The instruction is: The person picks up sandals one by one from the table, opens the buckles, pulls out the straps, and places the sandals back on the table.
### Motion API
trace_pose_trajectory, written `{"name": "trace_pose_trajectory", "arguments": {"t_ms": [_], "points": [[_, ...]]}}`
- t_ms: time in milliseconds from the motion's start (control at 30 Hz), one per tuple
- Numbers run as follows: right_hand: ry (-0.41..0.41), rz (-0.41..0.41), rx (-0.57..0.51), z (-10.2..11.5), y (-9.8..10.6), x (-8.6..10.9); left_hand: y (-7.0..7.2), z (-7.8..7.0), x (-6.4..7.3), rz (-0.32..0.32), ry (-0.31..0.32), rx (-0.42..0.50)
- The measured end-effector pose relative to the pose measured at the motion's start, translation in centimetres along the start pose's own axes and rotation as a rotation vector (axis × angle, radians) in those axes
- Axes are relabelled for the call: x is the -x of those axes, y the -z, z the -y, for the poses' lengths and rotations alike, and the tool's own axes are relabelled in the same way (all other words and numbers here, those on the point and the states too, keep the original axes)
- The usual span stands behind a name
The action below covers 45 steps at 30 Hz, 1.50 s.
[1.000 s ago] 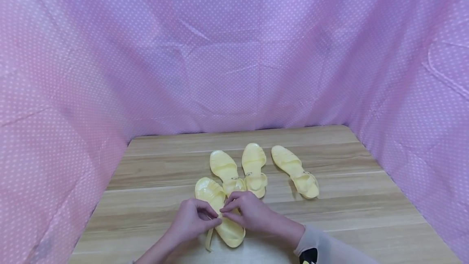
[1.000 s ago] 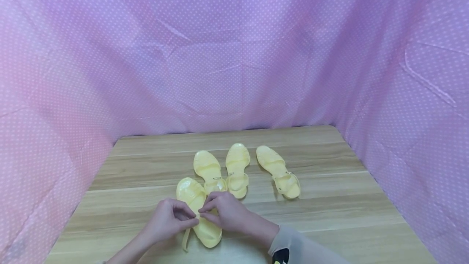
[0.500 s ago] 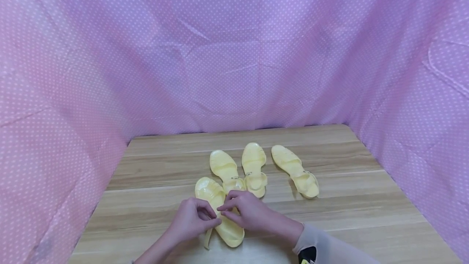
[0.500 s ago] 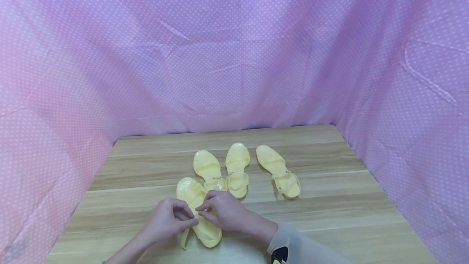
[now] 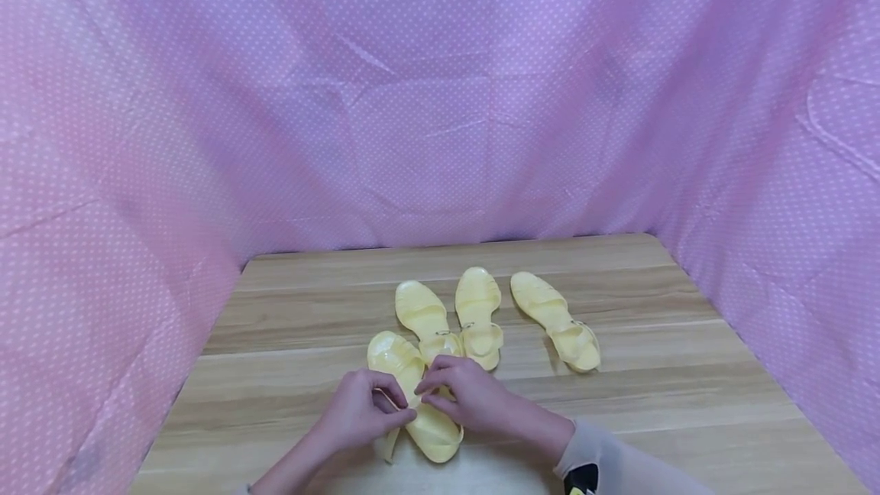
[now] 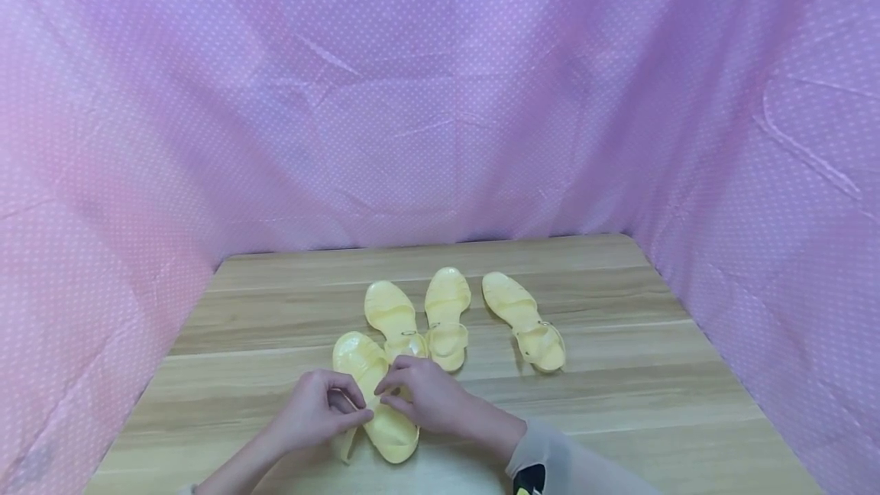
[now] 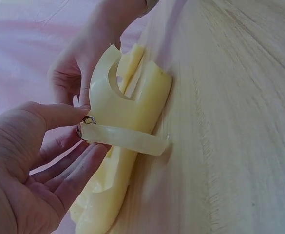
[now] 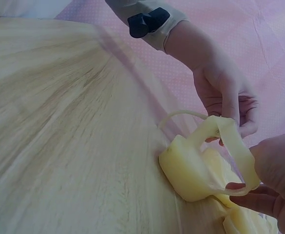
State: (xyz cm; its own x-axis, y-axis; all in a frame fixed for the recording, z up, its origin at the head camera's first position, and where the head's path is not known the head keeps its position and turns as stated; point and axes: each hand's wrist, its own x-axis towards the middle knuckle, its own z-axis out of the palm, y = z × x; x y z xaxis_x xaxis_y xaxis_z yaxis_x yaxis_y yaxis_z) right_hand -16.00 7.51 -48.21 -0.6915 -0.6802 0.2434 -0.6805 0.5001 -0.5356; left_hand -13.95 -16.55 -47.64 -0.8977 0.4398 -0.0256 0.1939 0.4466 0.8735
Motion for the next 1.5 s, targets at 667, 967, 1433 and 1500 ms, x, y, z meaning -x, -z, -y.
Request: {"name": "trace_pose_trajectory", "arguments": {"t_ms": [667, 967, 1433, 1500], "points": [[-0.067, 0.036, -0.022, 0.25, 0.24, -0.05, 0.16, -0.22, 0.04, 0.025, -0.041, 0.027], [-0.044, -0.003, -0.017, 0.31, -0.01, -0.17, 0.12, -0.1, 0.14, 0.006, -0.069, 0.005], [-0.026, -0.018, -0.025, 0.18, -0.13, -0.29, -0.04, 0.26, 0.14, -0.009, -0.129, -0.015], [-0.027, -0.025, -0.021, 0.14, -0.2, -0.31, -0.03, 0.24, 0.18, -0.008, -0.139, -0.008]]}}
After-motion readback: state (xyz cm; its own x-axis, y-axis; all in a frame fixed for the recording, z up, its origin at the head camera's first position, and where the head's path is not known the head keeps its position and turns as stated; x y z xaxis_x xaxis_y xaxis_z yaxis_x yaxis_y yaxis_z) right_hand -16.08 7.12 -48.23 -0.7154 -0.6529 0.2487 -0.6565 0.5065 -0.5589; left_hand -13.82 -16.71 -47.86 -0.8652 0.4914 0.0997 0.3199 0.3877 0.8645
